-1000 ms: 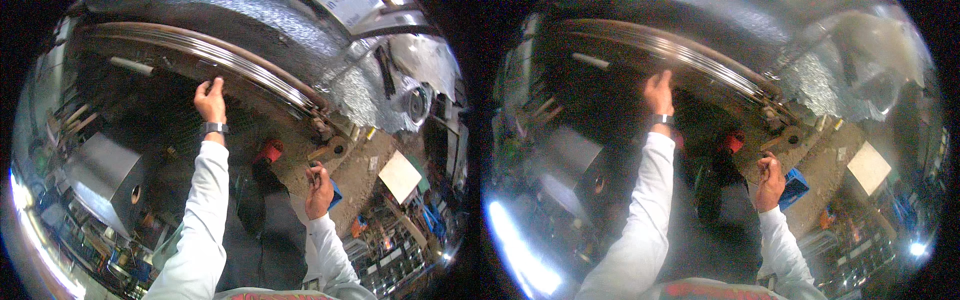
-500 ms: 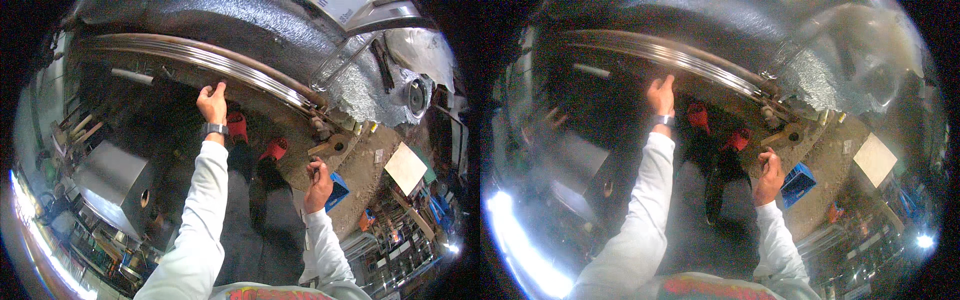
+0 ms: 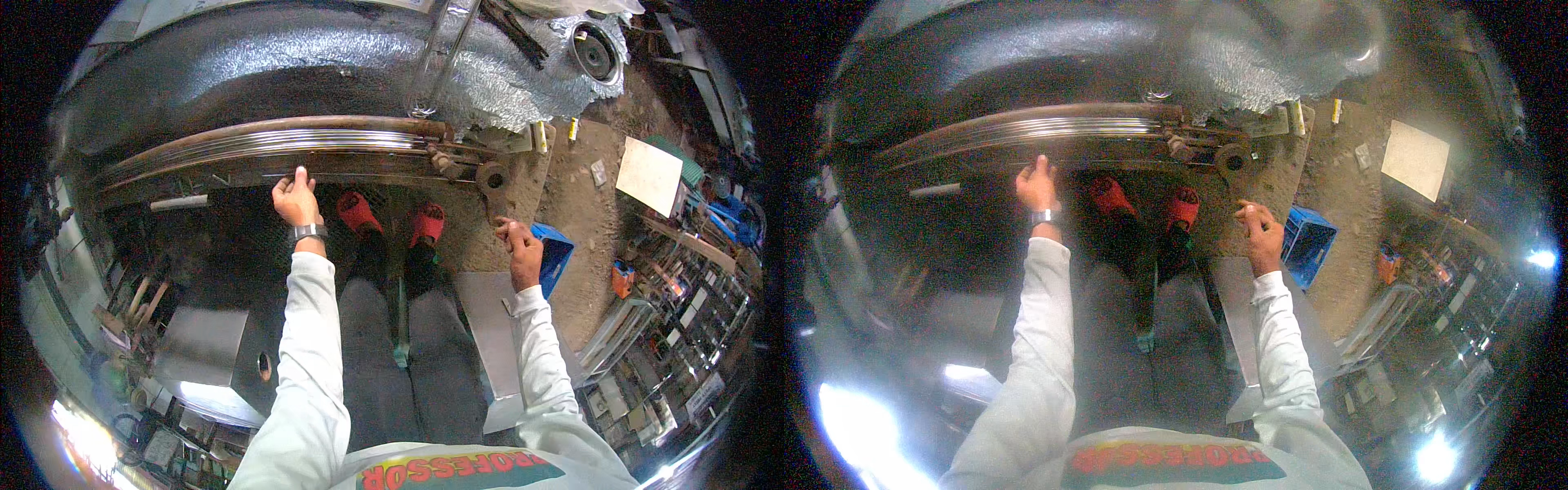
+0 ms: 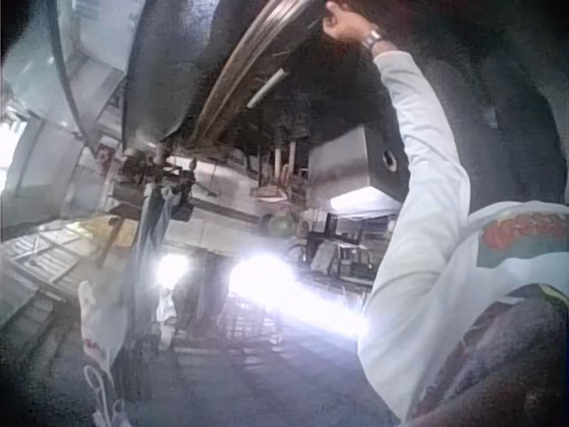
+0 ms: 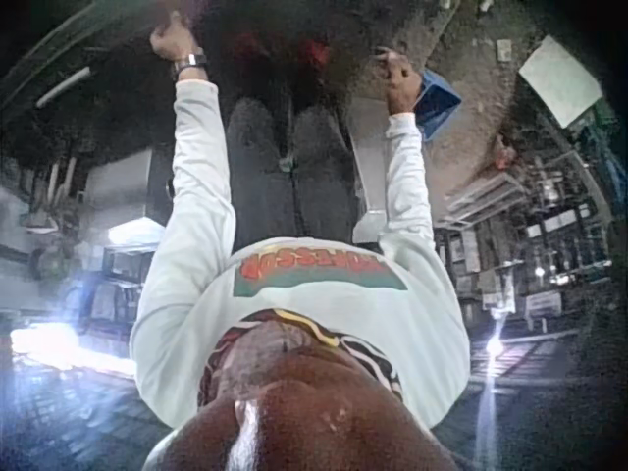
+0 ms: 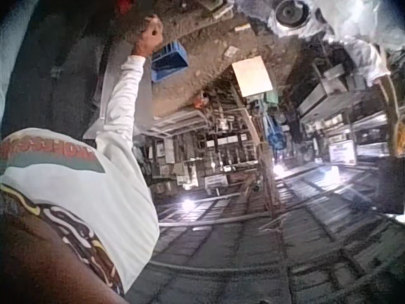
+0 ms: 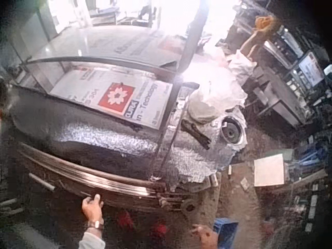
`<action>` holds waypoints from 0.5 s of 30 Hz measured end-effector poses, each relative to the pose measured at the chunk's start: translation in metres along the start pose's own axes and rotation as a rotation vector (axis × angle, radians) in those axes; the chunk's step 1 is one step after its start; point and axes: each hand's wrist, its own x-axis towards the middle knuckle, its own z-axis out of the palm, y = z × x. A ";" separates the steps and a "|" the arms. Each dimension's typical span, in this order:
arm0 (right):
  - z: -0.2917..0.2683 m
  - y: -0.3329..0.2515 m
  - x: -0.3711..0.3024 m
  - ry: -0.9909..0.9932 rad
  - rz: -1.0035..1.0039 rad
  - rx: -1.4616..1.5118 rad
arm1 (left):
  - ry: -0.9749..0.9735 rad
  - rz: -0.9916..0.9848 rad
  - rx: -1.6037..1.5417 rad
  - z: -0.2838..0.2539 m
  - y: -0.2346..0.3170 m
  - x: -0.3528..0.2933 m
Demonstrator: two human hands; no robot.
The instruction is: The person repeatedly bends a thin metal rod into a curved shape using a metal bending jig. They place the rod into the jig, apply pressure to bend it, and then remove it to inspect the curvature before repeating the process.
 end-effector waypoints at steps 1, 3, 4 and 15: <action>-0.001 0.002 0.001 0.016 -0.011 -0.022 | -0.003 0.010 0.008 -0.002 -0.003 0.001; 0.003 0.007 0.001 0.118 -0.036 -0.012 | -0.001 -0.055 -0.048 -0.008 -0.009 0.000; 0.004 0.010 0.001 0.152 -0.050 0.015 | 0.014 -0.108 -0.072 -0.011 -0.009 -0.002; 0.034 0.012 0.002 0.506 0.050 0.388 | -0.177 -0.367 -0.273 -0.044 -0.029 -0.013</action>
